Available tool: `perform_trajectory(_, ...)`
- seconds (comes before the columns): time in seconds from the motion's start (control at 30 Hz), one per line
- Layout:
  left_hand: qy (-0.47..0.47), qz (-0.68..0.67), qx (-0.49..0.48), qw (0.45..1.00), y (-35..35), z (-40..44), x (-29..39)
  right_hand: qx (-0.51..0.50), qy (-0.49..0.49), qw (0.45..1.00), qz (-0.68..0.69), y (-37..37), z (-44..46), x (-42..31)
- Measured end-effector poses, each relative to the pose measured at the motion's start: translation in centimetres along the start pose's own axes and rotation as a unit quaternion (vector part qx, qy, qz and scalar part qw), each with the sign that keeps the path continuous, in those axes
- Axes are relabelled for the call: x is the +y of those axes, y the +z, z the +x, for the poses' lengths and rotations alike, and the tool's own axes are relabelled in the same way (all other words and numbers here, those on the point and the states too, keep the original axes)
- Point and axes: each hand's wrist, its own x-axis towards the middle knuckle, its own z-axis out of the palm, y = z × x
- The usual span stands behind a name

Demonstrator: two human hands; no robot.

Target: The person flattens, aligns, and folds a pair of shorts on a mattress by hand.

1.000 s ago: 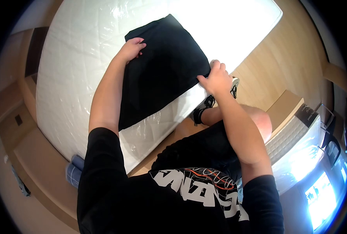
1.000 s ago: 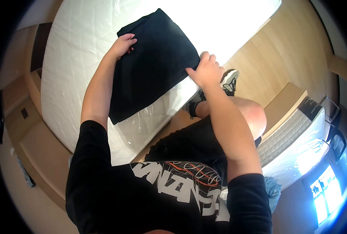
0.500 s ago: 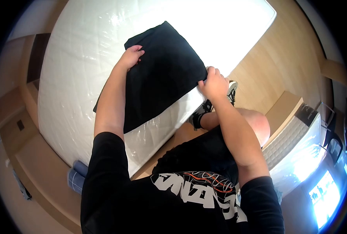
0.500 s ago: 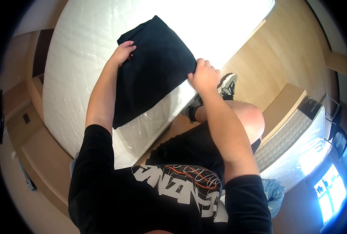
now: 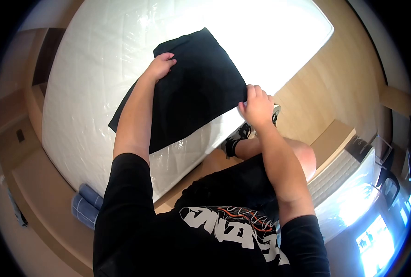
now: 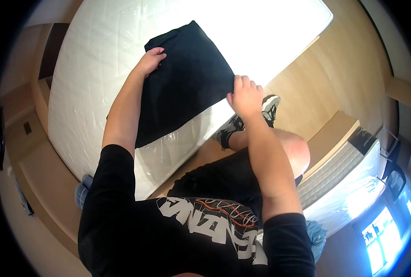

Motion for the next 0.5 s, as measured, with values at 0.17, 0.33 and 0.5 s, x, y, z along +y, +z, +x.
perform_trajectory(0.17, 0.006, 0.028, 0.008, 1.000, -0.1, 0.7, -1.2, 0.107, -0.177, 0.978, -0.009, 1.4, 1.2, -0.7)
perform_trajectory(0.33, 0.018, 0.017, 0.028, 0.999, 0.2, 0.9, -1.5, 0.110, -0.127, 0.985, -0.041, 1.1, 2.0, -0.1)
perform_trajectory(0.5, 0.016, 0.019, 0.032, 0.999, 0.0, 0.3, -1.1, 0.109, -0.140, 0.983, -0.038, 1.7, 1.3, 0.1)
